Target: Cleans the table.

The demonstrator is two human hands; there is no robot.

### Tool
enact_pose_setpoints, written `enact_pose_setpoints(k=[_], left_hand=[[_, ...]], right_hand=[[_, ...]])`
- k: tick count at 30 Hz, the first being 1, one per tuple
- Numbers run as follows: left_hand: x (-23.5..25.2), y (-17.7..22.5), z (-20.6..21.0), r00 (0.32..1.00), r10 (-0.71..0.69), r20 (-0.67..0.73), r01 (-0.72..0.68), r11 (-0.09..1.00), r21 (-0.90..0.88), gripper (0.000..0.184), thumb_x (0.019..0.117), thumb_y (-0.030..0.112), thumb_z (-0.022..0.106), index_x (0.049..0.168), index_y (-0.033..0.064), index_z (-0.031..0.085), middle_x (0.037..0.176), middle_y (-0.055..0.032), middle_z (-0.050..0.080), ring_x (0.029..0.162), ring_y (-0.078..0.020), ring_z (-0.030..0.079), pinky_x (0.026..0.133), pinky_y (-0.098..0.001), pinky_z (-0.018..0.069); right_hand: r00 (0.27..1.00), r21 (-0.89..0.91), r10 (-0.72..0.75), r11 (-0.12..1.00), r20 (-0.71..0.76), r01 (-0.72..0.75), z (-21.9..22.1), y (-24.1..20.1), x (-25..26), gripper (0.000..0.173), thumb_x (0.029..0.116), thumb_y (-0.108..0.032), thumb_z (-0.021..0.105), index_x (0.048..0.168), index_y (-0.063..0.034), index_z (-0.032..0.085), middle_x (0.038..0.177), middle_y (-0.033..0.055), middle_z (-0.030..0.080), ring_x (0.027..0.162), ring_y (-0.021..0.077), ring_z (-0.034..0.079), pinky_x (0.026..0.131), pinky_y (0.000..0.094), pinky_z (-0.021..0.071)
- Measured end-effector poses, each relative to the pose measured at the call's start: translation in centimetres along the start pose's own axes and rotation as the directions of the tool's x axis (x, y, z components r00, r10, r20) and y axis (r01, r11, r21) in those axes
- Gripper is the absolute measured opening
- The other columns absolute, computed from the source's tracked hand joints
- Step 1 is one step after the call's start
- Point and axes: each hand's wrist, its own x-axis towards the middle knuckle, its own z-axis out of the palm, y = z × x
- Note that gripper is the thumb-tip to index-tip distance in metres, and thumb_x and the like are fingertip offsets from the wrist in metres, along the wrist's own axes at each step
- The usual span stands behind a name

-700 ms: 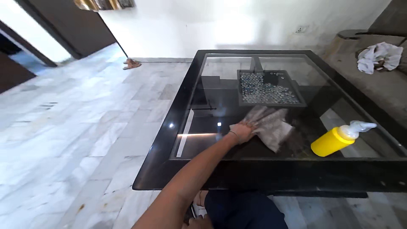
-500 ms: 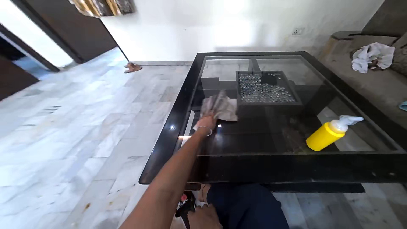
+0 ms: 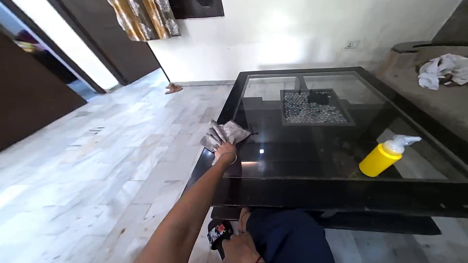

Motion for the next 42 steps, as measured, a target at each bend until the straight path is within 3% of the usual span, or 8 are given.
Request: enact_pose_setpoints(k=[8,10,14,17,25,30,36,42], left_hand=[[-4.2,13.4,3.3,0.93,0.354,0.098,-0.354,0.935,-0.011,0.055,0.1118,0.04,0.04,0.153,0.0042,0.047,0.159,-0.024,0.044,0.143,-0.0462,0.046,0.111,-0.0654,0.0401],[-6.5,16.1,4.5,0.835,0.525,0.163,-0.532,0.847,-0.001,0.055,0.1121,0.039,0.04,0.156,0.0058,0.044,0.159,-0.0226,0.045,0.142,-0.0455,0.047,0.111,-0.064,0.0415],[-12.0,19.1,7.6,0.509,0.81,0.292,-0.845,0.535,-0.008,0.053,0.1121,0.038,0.042,0.159,0.0121,0.042,0.168,-0.0115,0.035,0.154,-0.0373,0.032,0.12,-0.0611,0.0326],[-13.2,19.4,8.7,0.43,0.849,0.307,-0.89,0.457,-0.017,0.051,0.1131,0.036,0.039,0.158,0.012,0.043,0.169,-0.0089,0.032,0.158,-0.0334,0.024,0.125,-0.057,0.0238],[-8.6,9.9,4.3,0.742,0.646,0.178,-0.654,0.757,-0.019,0.049,0.1133,0.035,0.039,0.159,0.0172,0.042,0.166,-0.0096,0.038,0.146,-0.039,0.045,0.113,-0.0636,0.0395],[-5.3,-1.4,1.7,0.963,0.268,0.037,-0.268,0.963,-0.019,0.051,0.1124,0.04,0.04,0.156,0.015,0.046,0.151,-0.0233,0.053,0.134,-0.047,0.055,0.106,-0.0686,0.0429],[-5.2,-8.0,1.5,0.999,0.017,-0.033,-0.017,1.0,0.023,0.052,0.1131,0.04,0.035,0.158,0.015,0.042,0.161,-0.0188,0.043,0.139,-0.0446,0.051,0.109,-0.0654,0.042],[-8.9,-1.0,4.7,0.993,0.116,0.005,-0.116,0.99,0.082,0.055,0.1093,0.038,0.046,0.152,0.0022,0.048,0.157,-0.0252,0.045,0.141,-0.0456,0.047,0.11,-0.0648,0.042]], right_hand=[[0.999,-0.009,-0.012,1.0,-0.034,0.012,-1.2,0.1,-1.6,0.038,0.1032,-0.004,0.051,0.138,0.0094,0.057,0.144,0.0288,0.057,0.139,0.0452,0.049,0.113,0.0637,0.036],[0.999,-0.029,0.006,1.0,-0.032,-0.007,-2.0,-0.1,-2.6,0.037,0.104,-0.003,0.049,0.137,0.0095,0.058,0.146,0.0279,0.055,0.141,0.0446,0.047,0.114,0.0629,0.0362],[0.998,-0.052,-0.006,0.999,-0.058,0.003,-1.8,0.2,-2.6,0.037,0.1056,-0.005,0.047,0.138,0.0089,0.057,0.145,0.0292,0.056,0.139,0.0472,0.048,0.111,0.0644,0.0377],[0.997,-0.051,0.0,0.999,-0.079,-0.004,-1.6,0.2,-2.6,0.037,0.1059,-0.004,0.045,0.138,0.0107,0.056,0.144,0.0303,0.056,0.139,0.0467,0.048,0.113,0.0626,0.037],[0.999,0.075,0.008,0.997,-0.047,-0.005,-0.4,1.0,-0.8,0.039,0.1038,-0.009,0.054,0.14,0.0064,0.057,0.142,0.0301,0.057,0.136,0.0465,0.051,0.111,0.0642,0.038],[0.998,0.023,0.02,1.0,-0.056,-0.019,-0.1,0.6,-1.4,0.041,0.103,-0.011,0.056,0.141,0.0044,0.057,0.142,0.0291,0.058,0.134,0.0466,0.053,0.107,0.0651,0.041],[0.998,-0.047,0.01,0.999,-0.058,-0.013,0.4,0.3,-0.7,0.042,0.1005,-0.011,0.059,0.14,0.0027,0.058,0.141,0.0271,0.059,0.133,0.045,0.054,0.106,0.0659,0.0412],[0.999,-0.041,0.029,0.999,-0.035,-0.03,0.4,-0.4,-0.7,0.045,0.1013,-0.012,0.058,0.143,0.0027,0.055,0.144,0.0277,0.056,0.134,0.0457,0.053,0.106,0.066,0.0419]])
